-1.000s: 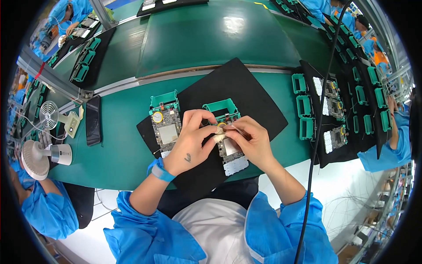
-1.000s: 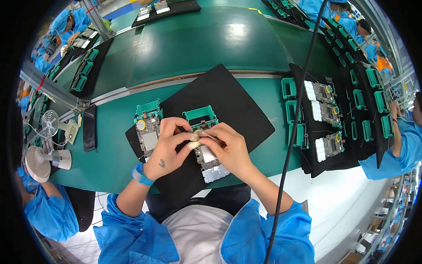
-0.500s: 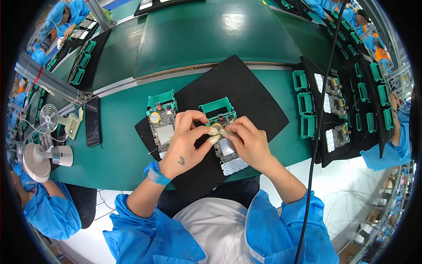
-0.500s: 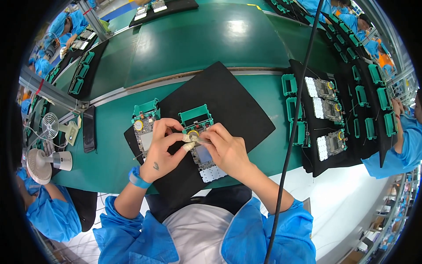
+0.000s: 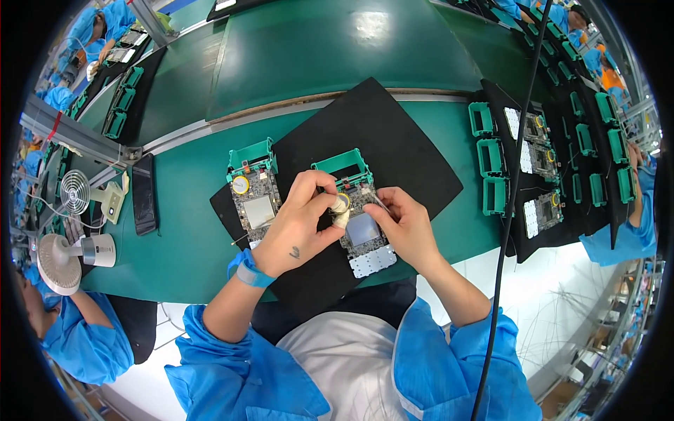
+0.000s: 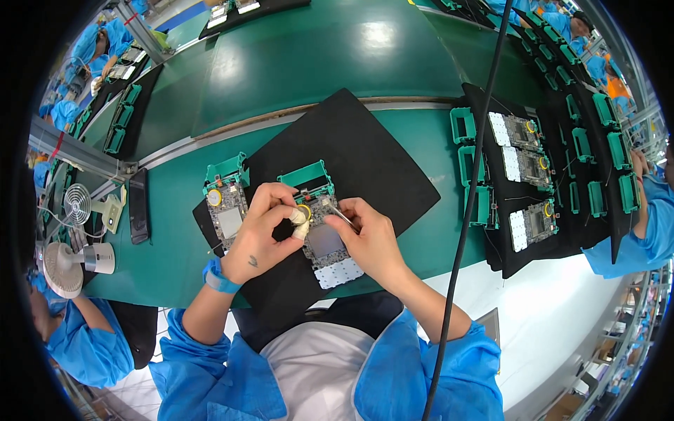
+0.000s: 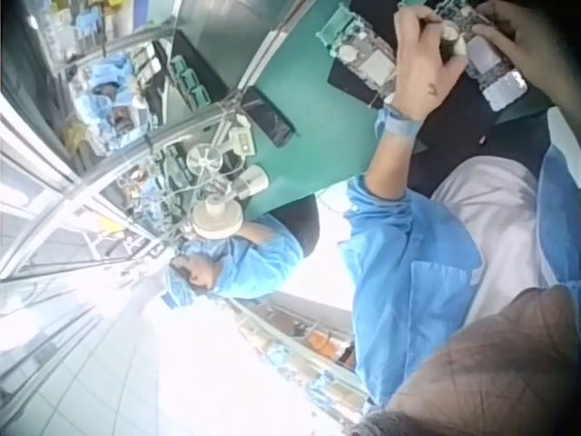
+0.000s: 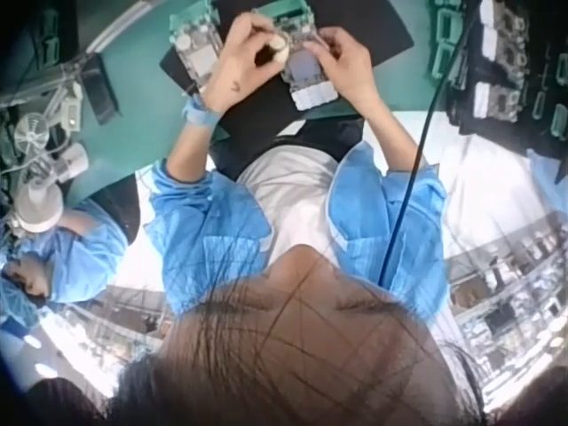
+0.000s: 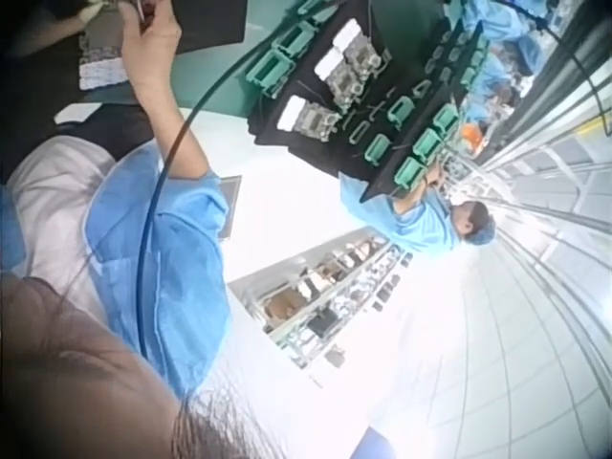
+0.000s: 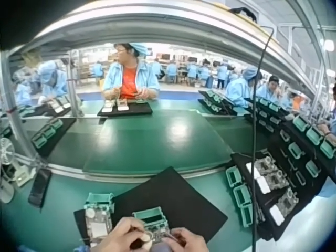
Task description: The person assembles electronic components onto a circuit board assembly by hand, then attaches a housing and wires.
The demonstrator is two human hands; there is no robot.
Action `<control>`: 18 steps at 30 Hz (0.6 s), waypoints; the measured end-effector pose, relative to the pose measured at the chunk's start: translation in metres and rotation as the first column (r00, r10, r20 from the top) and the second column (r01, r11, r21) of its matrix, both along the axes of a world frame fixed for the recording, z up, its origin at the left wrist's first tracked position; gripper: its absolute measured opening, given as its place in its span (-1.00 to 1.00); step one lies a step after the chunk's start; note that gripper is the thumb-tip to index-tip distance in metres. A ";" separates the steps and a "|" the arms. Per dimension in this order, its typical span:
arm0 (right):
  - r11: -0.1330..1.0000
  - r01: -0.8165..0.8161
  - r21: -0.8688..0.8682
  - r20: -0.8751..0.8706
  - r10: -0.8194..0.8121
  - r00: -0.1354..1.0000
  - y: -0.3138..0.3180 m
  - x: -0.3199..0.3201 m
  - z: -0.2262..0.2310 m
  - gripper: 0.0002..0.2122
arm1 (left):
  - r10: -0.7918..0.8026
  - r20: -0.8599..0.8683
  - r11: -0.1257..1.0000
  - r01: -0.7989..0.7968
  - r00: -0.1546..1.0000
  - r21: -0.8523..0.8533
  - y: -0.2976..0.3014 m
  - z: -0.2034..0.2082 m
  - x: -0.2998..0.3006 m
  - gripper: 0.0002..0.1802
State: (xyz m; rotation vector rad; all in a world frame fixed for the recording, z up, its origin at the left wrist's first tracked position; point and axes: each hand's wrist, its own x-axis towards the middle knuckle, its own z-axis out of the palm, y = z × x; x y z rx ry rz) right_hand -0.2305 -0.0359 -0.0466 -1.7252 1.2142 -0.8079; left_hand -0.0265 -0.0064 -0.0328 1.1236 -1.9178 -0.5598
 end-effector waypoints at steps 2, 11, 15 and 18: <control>0.984 0.020 0.178 0.130 -0.044 0.991 0.000 0.008 0.000 -0.74 | -0.013 0.007 1.000 0.013 1.000 0.028 -0.001 0.002 0.001 -0.64; 0.858 -0.200 -0.472 -0.117 0.164 0.980 -0.002 0.014 0.002 -0.64 | 0.030 0.096 0.997 -0.037 0.995 0.068 -0.003 0.012 0.008 -0.68; 0.967 -0.051 -0.250 -0.011 0.050 0.999 0.000 0.009 0.014 -0.70 | 0.048 0.099 0.994 -0.058 0.994 0.097 -0.005 0.018 0.006 -0.68; 0.935 -0.099 -0.339 -0.020 0.099 0.995 0.006 -0.001 0.014 -0.69 | 0.058 0.121 0.988 -0.075 0.991 0.135 -0.004 0.021 0.003 -0.68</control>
